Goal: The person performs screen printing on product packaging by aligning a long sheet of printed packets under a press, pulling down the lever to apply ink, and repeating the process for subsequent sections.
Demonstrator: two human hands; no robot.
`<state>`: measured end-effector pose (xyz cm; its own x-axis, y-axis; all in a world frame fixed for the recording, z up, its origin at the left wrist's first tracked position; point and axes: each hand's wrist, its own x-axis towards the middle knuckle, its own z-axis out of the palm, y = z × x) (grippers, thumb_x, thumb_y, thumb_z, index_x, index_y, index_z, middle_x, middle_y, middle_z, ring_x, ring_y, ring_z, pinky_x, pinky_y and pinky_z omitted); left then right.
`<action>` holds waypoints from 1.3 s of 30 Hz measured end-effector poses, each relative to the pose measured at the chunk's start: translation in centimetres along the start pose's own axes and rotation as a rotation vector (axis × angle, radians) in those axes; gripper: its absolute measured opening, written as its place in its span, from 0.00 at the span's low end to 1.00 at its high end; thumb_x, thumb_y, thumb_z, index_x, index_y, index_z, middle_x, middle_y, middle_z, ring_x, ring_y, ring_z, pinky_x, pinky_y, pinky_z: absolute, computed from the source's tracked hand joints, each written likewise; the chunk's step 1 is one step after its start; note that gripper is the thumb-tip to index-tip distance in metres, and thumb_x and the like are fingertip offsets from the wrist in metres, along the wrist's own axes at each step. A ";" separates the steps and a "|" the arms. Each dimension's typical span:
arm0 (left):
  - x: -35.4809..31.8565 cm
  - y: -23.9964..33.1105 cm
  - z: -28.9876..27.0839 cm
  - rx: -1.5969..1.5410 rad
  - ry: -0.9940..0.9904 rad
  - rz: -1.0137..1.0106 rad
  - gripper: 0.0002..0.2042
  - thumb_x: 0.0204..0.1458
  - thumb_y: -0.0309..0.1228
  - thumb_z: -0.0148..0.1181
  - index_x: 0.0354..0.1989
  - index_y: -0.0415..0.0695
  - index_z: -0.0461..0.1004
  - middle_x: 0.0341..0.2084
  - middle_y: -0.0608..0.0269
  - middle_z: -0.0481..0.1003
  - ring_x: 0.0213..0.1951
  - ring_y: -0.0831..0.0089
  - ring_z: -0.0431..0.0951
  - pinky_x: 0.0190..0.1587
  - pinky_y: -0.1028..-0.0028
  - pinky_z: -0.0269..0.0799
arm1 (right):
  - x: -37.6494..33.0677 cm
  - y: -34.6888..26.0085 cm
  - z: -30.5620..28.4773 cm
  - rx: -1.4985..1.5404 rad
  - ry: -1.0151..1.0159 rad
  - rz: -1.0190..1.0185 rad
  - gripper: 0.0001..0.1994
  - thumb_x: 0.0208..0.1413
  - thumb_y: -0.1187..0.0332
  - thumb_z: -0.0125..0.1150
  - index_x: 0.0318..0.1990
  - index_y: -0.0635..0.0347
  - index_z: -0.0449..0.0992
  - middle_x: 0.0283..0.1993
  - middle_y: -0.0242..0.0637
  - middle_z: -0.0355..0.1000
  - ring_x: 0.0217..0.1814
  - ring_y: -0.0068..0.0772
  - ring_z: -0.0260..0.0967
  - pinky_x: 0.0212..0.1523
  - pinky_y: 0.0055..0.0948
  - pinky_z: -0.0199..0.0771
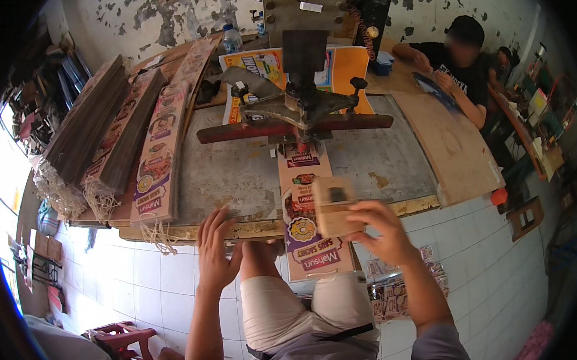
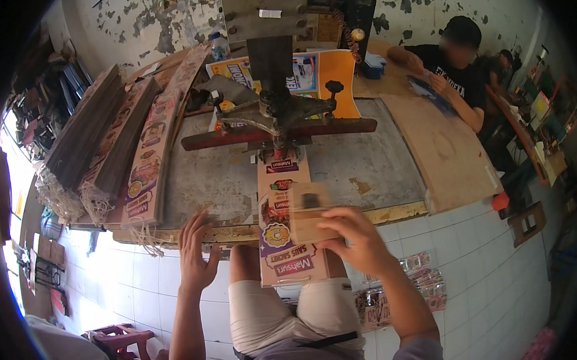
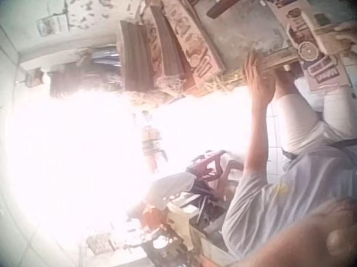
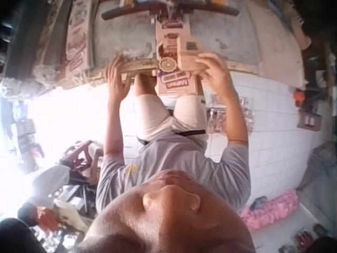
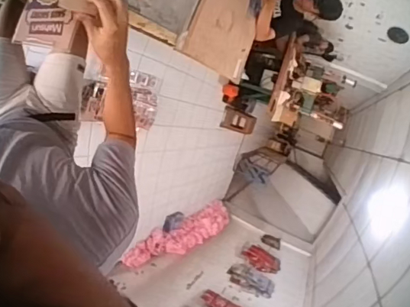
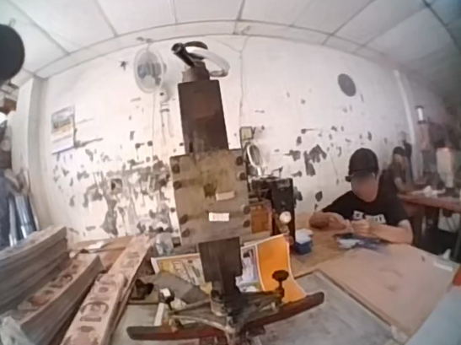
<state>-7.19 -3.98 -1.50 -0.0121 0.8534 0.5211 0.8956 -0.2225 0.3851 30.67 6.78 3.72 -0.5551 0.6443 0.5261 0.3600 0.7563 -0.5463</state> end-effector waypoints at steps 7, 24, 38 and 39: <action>-7.4 -2.4 2.7 0.190 0.076 -0.113 0.39 0.58 0.34 0.63 0.79 0.45 0.58 0.81 0.44 0.55 0.82 0.38 0.50 0.80 0.35 0.40 | -2.2 15.1 -13.5 -0.382 0.343 0.345 0.16 0.64 0.72 0.72 0.57 0.62 0.80 0.57 0.44 0.78 0.62 0.44 0.76 0.62 0.36 0.75; -8.5 -5.1 9.0 0.180 0.271 -0.162 0.43 0.56 0.36 0.67 0.78 0.41 0.51 0.79 0.32 0.50 0.79 0.19 0.41 0.76 0.27 0.45 | -1.7 37.1 -22.8 -0.685 0.436 0.474 0.16 0.72 0.70 0.62 0.64 0.57 0.76 0.65 0.46 0.76 0.69 0.52 0.73 0.67 0.46 0.74; -7.7 -6.1 11.6 0.223 0.437 -0.125 0.45 0.56 0.33 0.68 0.79 0.45 0.46 0.78 0.35 0.49 0.80 0.22 0.39 0.76 0.26 0.40 | 0.3 22.7 -13.9 -0.630 0.346 0.359 0.20 0.71 0.64 0.65 0.65 0.62 0.76 0.69 0.51 0.71 0.73 0.58 0.67 0.73 0.48 0.66; -7.7 -6.3 11.7 0.231 0.442 -0.115 0.44 0.57 0.33 0.68 0.79 0.44 0.47 0.78 0.35 0.49 0.80 0.22 0.40 0.76 0.25 0.40 | 0.3 19.6 -11.5 -0.616 0.338 0.322 0.19 0.71 0.64 0.64 0.64 0.61 0.77 0.69 0.50 0.71 0.73 0.56 0.67 0.73 0.48 0.66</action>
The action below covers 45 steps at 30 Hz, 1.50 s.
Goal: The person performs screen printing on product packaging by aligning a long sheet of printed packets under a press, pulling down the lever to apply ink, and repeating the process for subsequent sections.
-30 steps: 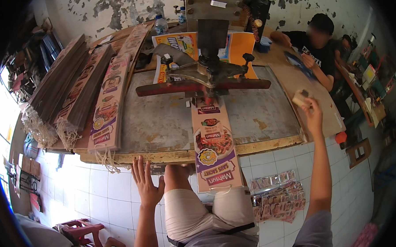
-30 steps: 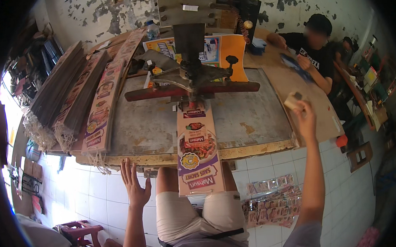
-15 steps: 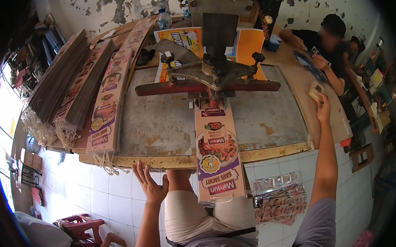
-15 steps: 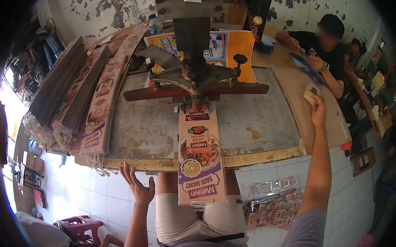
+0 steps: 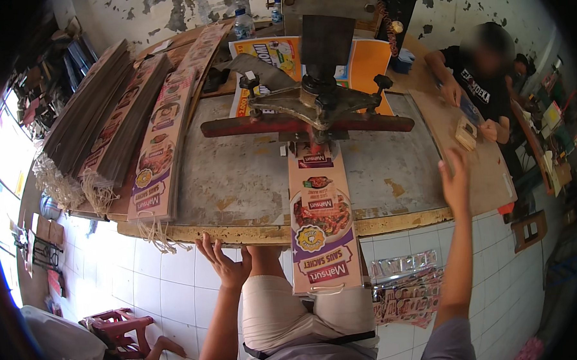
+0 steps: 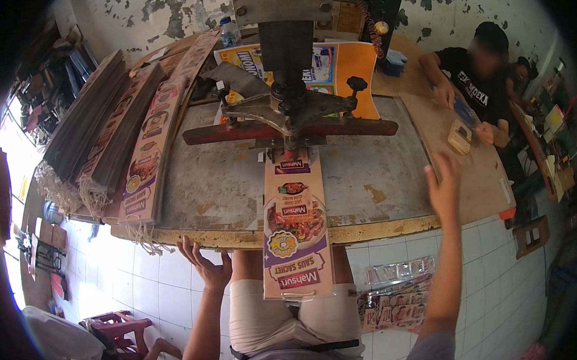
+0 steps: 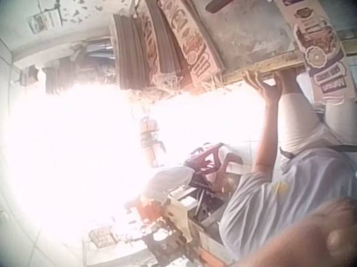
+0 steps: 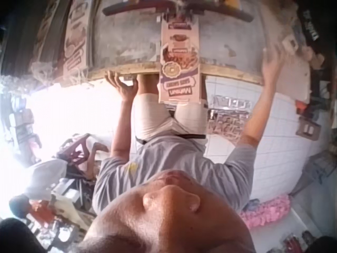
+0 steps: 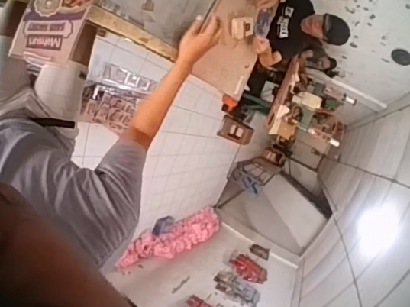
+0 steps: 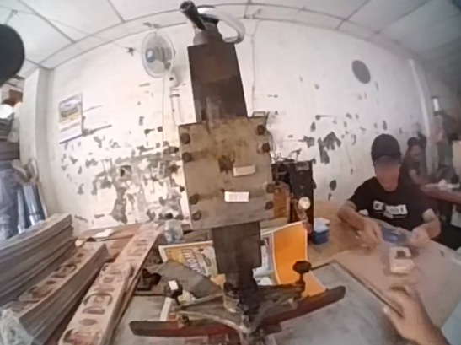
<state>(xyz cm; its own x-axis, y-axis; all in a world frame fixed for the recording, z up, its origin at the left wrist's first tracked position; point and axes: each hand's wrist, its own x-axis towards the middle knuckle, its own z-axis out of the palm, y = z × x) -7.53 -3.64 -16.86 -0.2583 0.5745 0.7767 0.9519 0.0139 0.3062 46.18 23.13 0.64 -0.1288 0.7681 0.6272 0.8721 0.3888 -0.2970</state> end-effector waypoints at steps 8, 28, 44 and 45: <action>0.0 -0.3 0.9 0.007 0.041 0.019 0.41 0.58 0.35 0.66 0.77 0.41 0.49 0.78 0.33 0.50 0.79 0.21 0.40 0.76 0.25 0.41 | -5.8 -6.2 0.7 0.344 0.026 0.254 0.11 0.69 0.66 0.67 0.53 0.60 0.81 0.61 0.40 0.78 0.66 0.47 0.73 0.70 0.45 0.69; -0.1 0.0 1.2 0.021 0.053 -0.003 0.43 0.58 0.34 0.67 0.78 0.42 0.48 0.78 0.33 0.51 0.79 0.20 0.41 0.76 0.25 0.41 | -6.2 -7.3 0.9 0.206 0.020 0.313 0.13 0.69 0.61 0.67 0.55 0.57 0.78 0.60 0.39 0.77 0.68 0.49 0.71 0.69 0.44 0.69; -0.1 -0.2 1.3 0.030 0.065 0.015 0.45 0.56 0.35 0.67 0.79 0.42 0.47 0.78 0.34 0.50 0.79 0.21 0.40 0.76 0.25 0.41 | -6.2 -7.1 0.8 0.182 0.020 0.284 0.13 0.69 0.63 0.67 0.55 0.58 0.78 0.60 0.41 0.77 0.68 0.49 0.72 0.71 0.46 0.68; -0.1 -0.2 1.3 0.033 0.065 0.017 0.45 0.56 0.35 0.67 0.78 0.41 0.47 0.78 0.34 0.50 0.79 0.21 0.40 0.76 0.25 0.41 | -6.2 -7.0 0.8 0.173 0.019 0.277 0.13 0.69 0.63 0.67 0.55 0.58 0.78 0.60 0.41 0.77 0.68 0.49 0.72 0.70 0.46 0.68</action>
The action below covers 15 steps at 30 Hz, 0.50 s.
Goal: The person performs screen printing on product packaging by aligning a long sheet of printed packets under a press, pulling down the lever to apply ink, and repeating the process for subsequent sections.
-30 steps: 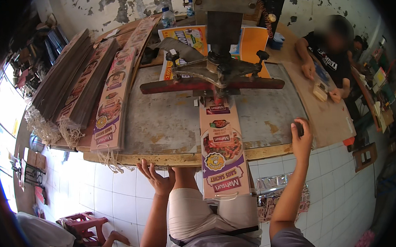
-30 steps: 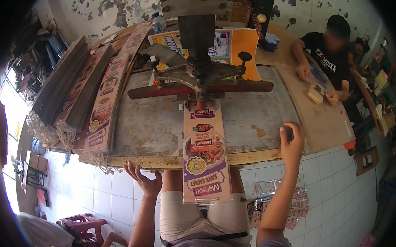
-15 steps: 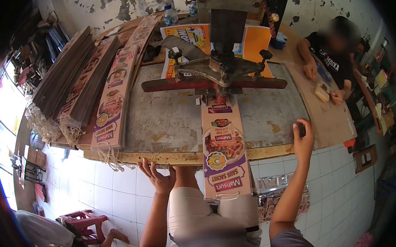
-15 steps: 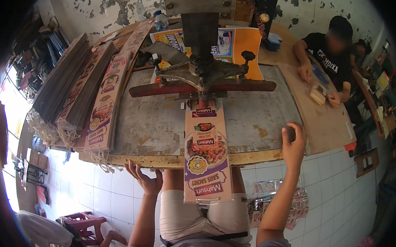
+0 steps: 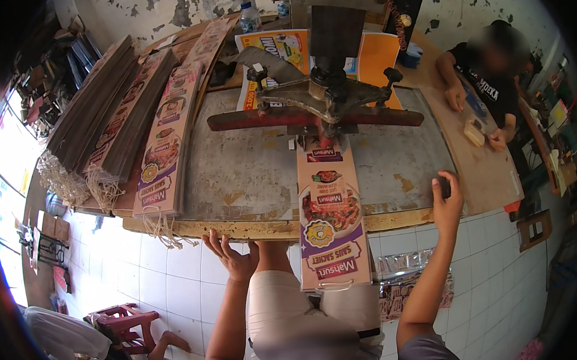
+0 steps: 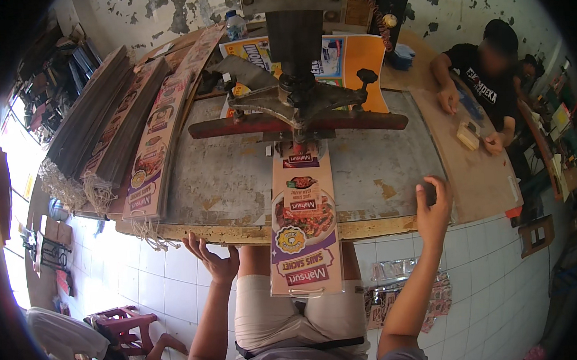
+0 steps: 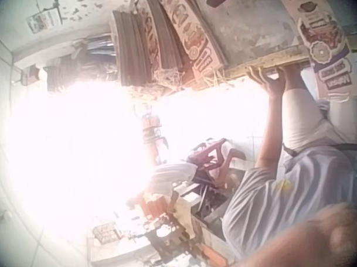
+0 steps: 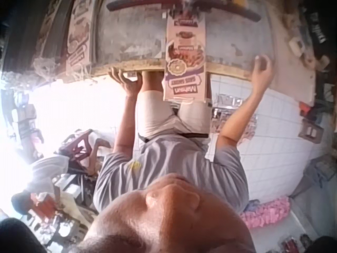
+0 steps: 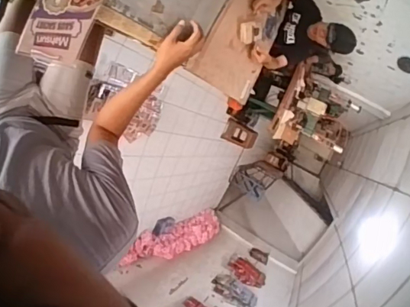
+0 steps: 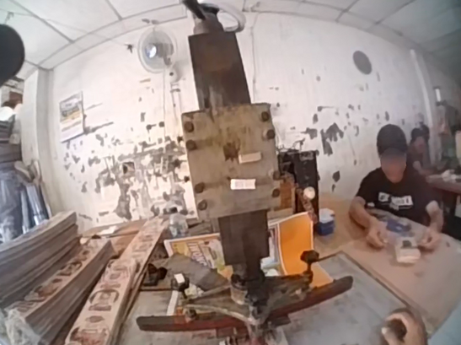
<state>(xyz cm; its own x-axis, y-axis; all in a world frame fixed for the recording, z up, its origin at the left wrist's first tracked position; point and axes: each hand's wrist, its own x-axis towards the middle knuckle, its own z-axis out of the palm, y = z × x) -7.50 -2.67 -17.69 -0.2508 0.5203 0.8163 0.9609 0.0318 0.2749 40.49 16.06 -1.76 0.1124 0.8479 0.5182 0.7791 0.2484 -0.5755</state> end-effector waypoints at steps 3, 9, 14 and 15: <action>0.0 0.0 0.0 0.017 0.021 0.000 0.41 0.55 0.34 0.68 0.75 0.40 0.53 0.76 0.32 0.54 0.79 0.23 0.43 0.76 0.25 0.44 | 0.0 0.1 0.1 -0.004 0.002 0.000 0.14 0.69 0.63 0.67 0.55 0.58 0.78 0.60 0.41 0.77 0.68 0.50 0.72 0.70 0.47 0.68; -0.3 -0.1 0.1 0.015 0.017 -0.013 0.41 0.54 0.35 0.68 0.74 0.40 0.53 0.76 0.32 0.53 0.79 0.23 0.43 0.76 0.25 0.44 | 0.0 -0.1 0.0 -0.013 0.001 -0.006 0.14 0.70 0.61 0.67 0.55 0.58 0.78 0.60 0.42 0.77 0.68 0.51 0.72 0.70 0.46 0.69; -0.1 0.0 0.2 0.004 0.030 0.002 0.41 0.54 0.35 0.68 0.75 0.40 0.52 0.76 0.31 0.53 0.79 0.22 0.44 0.76 0.24 0.44 | 0.1 -0.1 -0.1 -0.012 0.006 0.008 0.14 0.70 0.62 0.67 0.56 0.58 0.78 0.60 0.42 0.78 0.67 0.50 0.73 0.70 0.45 0.69; -0.1 -0.1 0.2 0.002 0.031 0.002 0.41 0.54 0.35 0.68 0.75 0.40 0.52 0.76 0.31 0.53 0.79 0.22 0.44 0.76 0.24 0.44 | 0.1 -0.1 0.0 -0.013 0.005 0.006 0.14 0.70 0.62 0.67 0.56 0.58 0.78 0.60 0.42 0.78 0.67 0.50 0.73 0.70 0.45 0.69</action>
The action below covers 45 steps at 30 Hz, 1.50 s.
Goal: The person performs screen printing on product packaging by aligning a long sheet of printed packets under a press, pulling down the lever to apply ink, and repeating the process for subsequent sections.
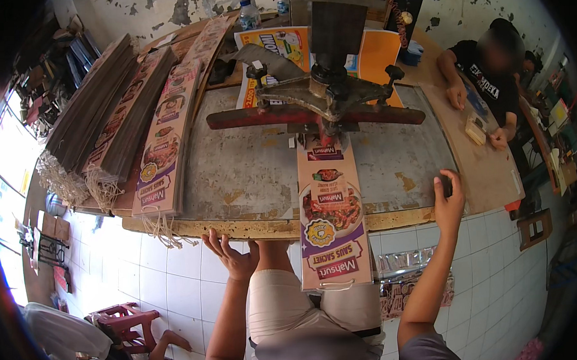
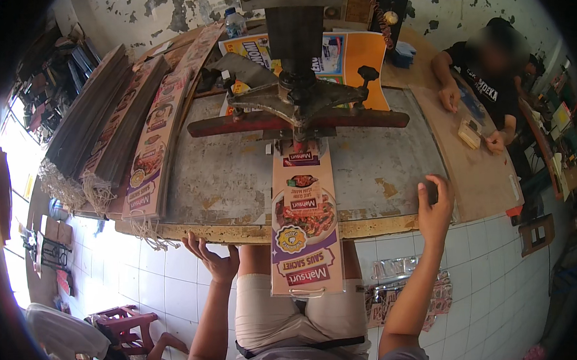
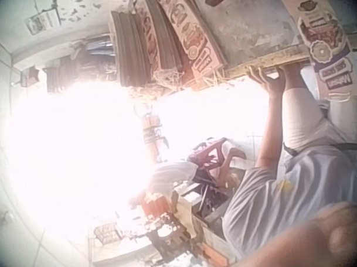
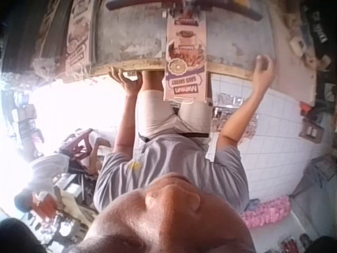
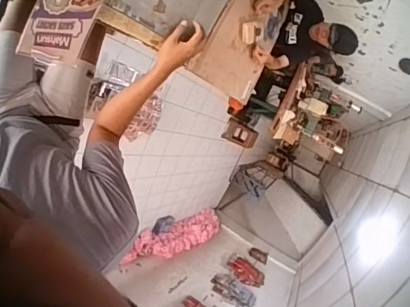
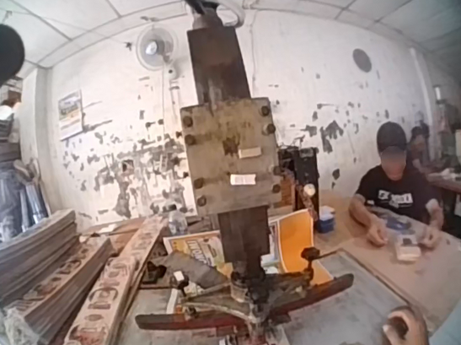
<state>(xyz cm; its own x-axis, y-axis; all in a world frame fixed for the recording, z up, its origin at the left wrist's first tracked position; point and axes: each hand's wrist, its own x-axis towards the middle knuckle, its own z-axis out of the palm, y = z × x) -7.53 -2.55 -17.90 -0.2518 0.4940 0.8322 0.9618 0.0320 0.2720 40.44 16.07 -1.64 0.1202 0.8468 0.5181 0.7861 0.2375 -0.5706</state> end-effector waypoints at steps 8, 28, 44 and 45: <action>-0.1 -0.1 0.1 0.019 0.006 -0.005 0.41 0.55 0.36 0.67 0.75 0.41 0.52 0.75 0.31 0.54 0.78 0.22 0.45 0.76 0.24 0.45 | 0.0 -0.2 0.0 0.011 -0.003 0.008 0.13 0.69 0.62 0.67 0.55 0.58 0.78 0.60 0.41 0.78 0.67 0.50 0.73 0.70 0.45 0.69; -0.1 -0.2 -0.1 0.005 -0.019 0.002 0.45 0.56 0.35 0.67 0.79 0.43 0.47 0.78 0.33 0.51 0.79 0.20 0.42 0.76 0.24 0.41 | 0.0 0.0 0.0 -0.031 0.023 -0.036 0.15 0.70 0.60 0.66 0.55 0.61 0.79 0.58 0.44 0.80 0.64 0.49 0.76 0.69 0.40 0.70; 0.3 0.1 -0.3 0.008 -0.023 0.002 0.43 0.59 0.36 0.66 0.78 0.40 0.48 0.78 0.32 0.51 0.79 0.20 0.41 0.76 0.26 0.41 | 0.0 0.1 0.1 0.009 0.031 -0.034 0.12 0.69 0.63 0.67 0.54 0.58 0.79 0.58 0.40 0.77 0.66 0.50 0.72 0.68 0.45 0.70; 0.3 0.2 -0.3 0.005 -0.027 -0.003 0.42 0.59 0.35 0.66 0.78 0.40 0.48 0.78 0.32 0.51 0.79 0.20 0.41 0.76 0.26 0.41 | 0.0 0.1 0.1 0.007 0.029 -0.032 0.12 0.69 0.63 0.67 0.54 0.58 0.79 0.58 0.40 0.77 0.66 0.50 0.72 0.68 0.45 0.70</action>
<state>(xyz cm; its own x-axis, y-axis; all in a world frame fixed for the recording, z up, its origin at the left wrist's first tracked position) -7.46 -2.70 -17.44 -0.2518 0.5170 0.8181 0.9616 0.0380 0.2719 40.44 16.10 -1.77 0.1129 0.8243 0.5548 0.7855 0.2679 -0.5578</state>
